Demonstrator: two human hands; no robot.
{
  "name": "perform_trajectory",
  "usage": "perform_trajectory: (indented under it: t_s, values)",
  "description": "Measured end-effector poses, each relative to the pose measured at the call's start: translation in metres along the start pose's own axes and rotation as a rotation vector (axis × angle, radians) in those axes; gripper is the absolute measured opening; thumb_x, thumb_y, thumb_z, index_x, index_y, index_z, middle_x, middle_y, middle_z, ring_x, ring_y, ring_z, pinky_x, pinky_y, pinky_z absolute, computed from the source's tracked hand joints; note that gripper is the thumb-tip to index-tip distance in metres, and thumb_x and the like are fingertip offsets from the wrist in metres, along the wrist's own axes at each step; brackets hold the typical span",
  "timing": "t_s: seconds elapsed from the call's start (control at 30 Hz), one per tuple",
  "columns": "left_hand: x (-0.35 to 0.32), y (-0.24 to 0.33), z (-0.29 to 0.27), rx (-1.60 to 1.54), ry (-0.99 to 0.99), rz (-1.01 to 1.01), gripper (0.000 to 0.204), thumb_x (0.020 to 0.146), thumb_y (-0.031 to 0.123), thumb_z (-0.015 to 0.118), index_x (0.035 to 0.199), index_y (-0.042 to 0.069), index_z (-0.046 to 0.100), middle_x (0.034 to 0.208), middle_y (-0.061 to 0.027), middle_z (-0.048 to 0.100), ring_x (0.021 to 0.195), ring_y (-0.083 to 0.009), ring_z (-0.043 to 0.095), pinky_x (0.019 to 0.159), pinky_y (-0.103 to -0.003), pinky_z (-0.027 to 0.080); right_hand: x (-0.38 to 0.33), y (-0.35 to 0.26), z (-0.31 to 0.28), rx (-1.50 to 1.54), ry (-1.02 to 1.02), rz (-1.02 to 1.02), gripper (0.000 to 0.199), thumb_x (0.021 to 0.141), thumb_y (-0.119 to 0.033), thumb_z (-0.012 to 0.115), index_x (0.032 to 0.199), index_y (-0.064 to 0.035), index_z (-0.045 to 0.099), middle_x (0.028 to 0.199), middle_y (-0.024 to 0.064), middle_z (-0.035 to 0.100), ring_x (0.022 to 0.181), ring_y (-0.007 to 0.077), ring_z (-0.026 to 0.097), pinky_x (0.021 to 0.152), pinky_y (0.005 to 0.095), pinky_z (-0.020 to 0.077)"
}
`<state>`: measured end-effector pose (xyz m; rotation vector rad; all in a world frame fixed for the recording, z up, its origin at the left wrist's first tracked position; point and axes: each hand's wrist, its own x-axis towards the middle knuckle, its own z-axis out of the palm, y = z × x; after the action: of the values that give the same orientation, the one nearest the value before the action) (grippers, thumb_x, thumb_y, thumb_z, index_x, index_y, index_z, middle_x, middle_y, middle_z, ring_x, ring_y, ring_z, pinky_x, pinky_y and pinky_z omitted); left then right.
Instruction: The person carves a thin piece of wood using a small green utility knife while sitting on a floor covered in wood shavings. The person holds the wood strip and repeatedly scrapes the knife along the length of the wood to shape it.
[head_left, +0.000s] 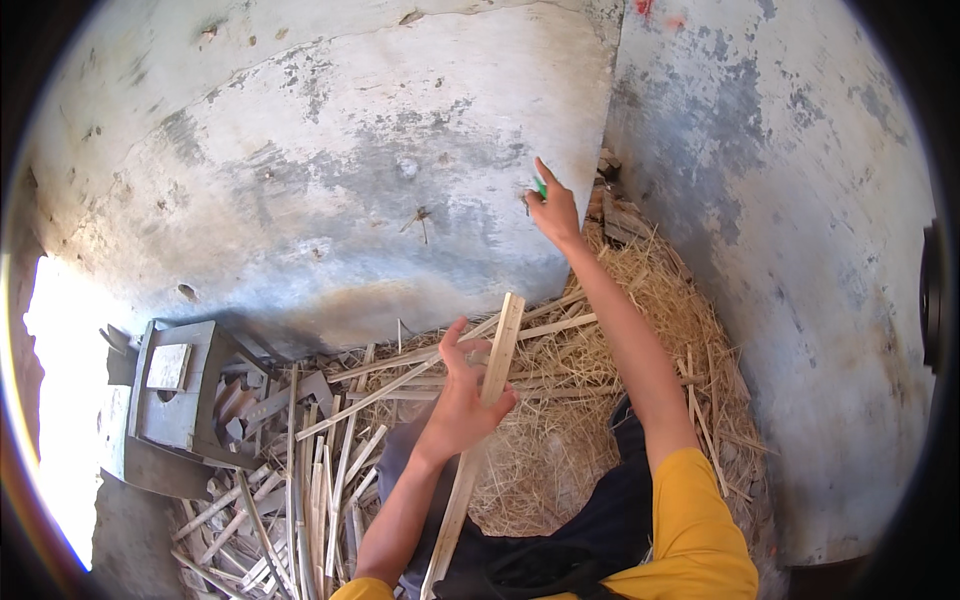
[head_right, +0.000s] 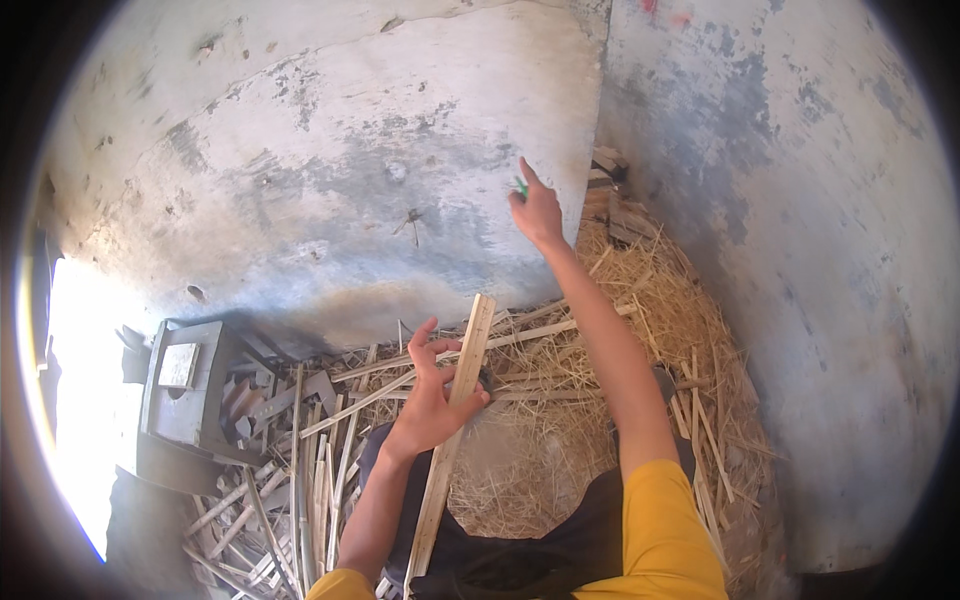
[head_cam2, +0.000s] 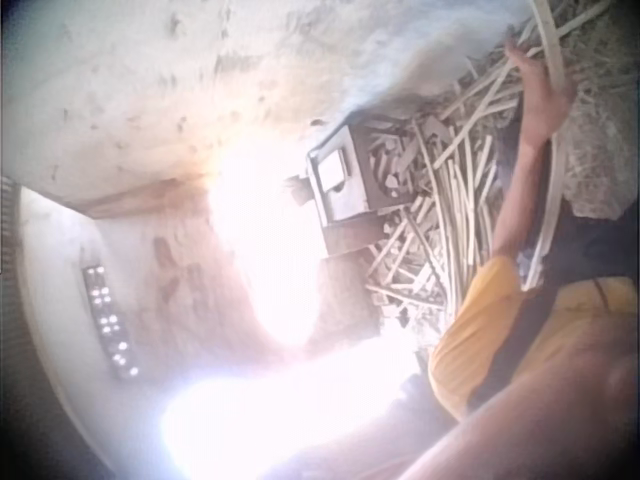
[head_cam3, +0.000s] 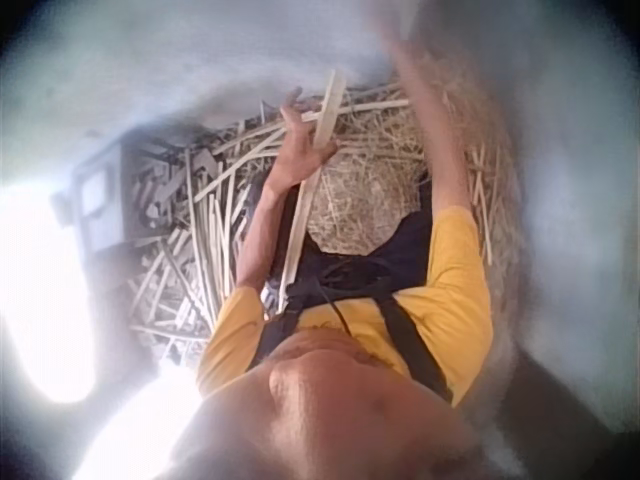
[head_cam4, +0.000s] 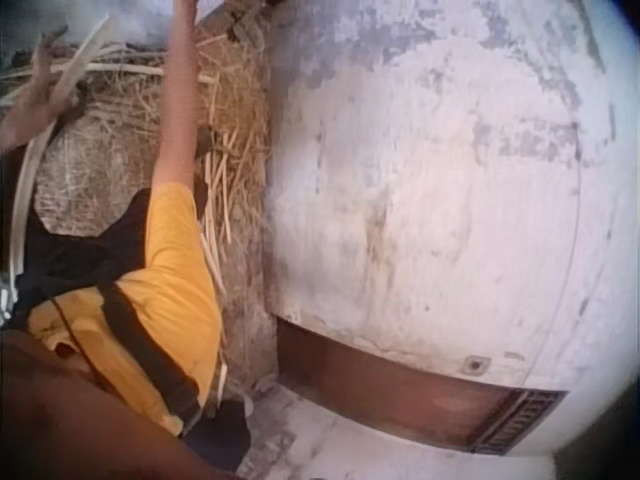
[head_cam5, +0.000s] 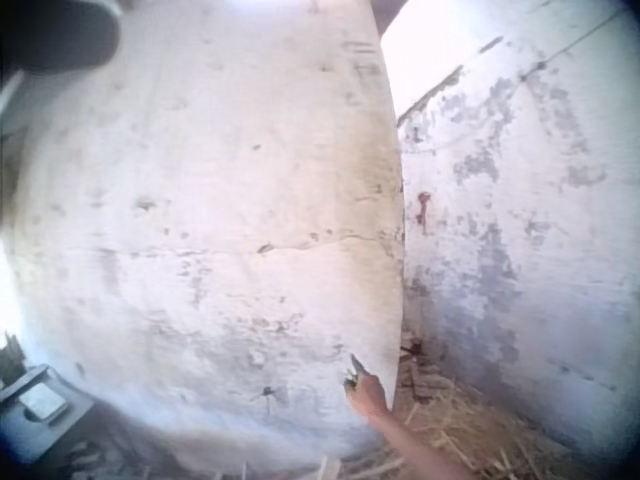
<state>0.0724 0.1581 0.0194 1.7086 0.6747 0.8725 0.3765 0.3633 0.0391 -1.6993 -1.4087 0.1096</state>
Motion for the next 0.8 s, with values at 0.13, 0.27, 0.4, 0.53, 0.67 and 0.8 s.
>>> perform_trajectory:
  t_s: [0.13, 0.27, 0.4, 0.53, 0.67, 0.8]
  values:
    - [-0.003, 0.0, -0.002, 0.02, 0.048, 0.038, 0.105, 0.094, -0.008, 0.071, 0.162, 0.003, -0.008, 0.139, -0.0199, 0.037, 0.111, -0.0249, 0.068, 0.088, -0.032, 0.064, 0.025, -0.045, 0.029, -0.368, -0.166, -0.049, 0.093, 0.097, -0.022, 0.069, 0.173, -0.0191, 0.015, 0.095, 0.0196, 0.076, 0.082, 0.0385, 0.075, 0.074, 0.0504, 0.0609]
    - [-0.002, 0.006, 0.0, -0.029, 0.07, -0.002, 0.107, 0.091, -0.008, 0.072, 0.163, 0.001, -0.006, 0.141, -0.024, 0.039, 0.118, -0.0309, 0.068, 0.09, -0.037, 0.06, 0.052, -0.048, 0.042, -0.475, -0.112, -0.094, 0.103, 0.095, -0.022, 0.07, 0.174, -0.0169, 0.003, 0.088, 0.0198, 0.075, 0.077, 0.0391, 0.074, 0.068, 0.0504, 0.0607]
    - [-0.001, 0.004, -0.002, -0.013, 0.076, -0.002, 0.106, 0.09, -0.009, 0.073, 0.162, 0.001, -0.005, 0.14, -0.0236, 0.039, 0.117, -0.0302, 0.068, 0.089, -0.036, 0.061, 0.067, -0.049, 0.048, -0.518, -0.128, -0.051, 0.105, 0.095, -0.022, 0.071, 0.174, -0.0165, 0.002, 0.087, 0.0207, 0.075, 0.077, 0.0393, 0.074, 0.069, 0.0503, 0.0613]
    - [-0.002, 0.001, -0.005, 0.065, 0.054, 0.021, 0.108, 0.09, -0.008, 0.074, 0.162, 0.0, -0.005, 0.14, -0.0233, 0.039, 0.114, -0.0295, 0.069, 0.088, -0.035, 0.061, 0.065, -0.053, 0.057, -0.505, -0.136, -0.041, 0.105, 0.094, -0.022, 0.071, 0.174, -0.0158, 0.003, 0.091, 0.021, 0.076, 0.08, 0.0392, 0.075, 0.071, 0.0502, 0.0618]
    - [-0.003, 0.012, -0.004, -0.021, 0.065, -0.03, 0.109, 0.089, -0.008, 0.076, 0.162, 0.0, -0.004, 0.14, -0.0232, 0.039, 0.111, -0.0295, 0.07, 0.088, -0.036, 0.062, 0.063, -0.052, 0.052, -0.56, -0.148, -0.035, 0.098, 0.092, -0.02, 0.072, 0.172, -0.0146, 0.015, 0.094, 0.019, 0.076, 0.084, 0.0371, 0.076, 0.073, 0.0486, 0.0616]
    - [-0.004, 0.005, -0.005, 0.026, 0.069, 0.014, 0.109, 0.089, -0.008, 0.077, 0.162, 0.0, -0.004, 0.14, -0.0231, 0.038, 0.113, -0.0309, 0.07, 0.089, -0.036, 0.062, 0.061, -0.049, 0.037, -0.573, -0.137, -0.122, 0.077, 0.09, -0.02, 0.073, 0.161, -0.0126, 0.045, 0.099, 0.0161, 0.077, 0.093, 0.0362, 0.077, 0.081, 0.0486, 0.0609]
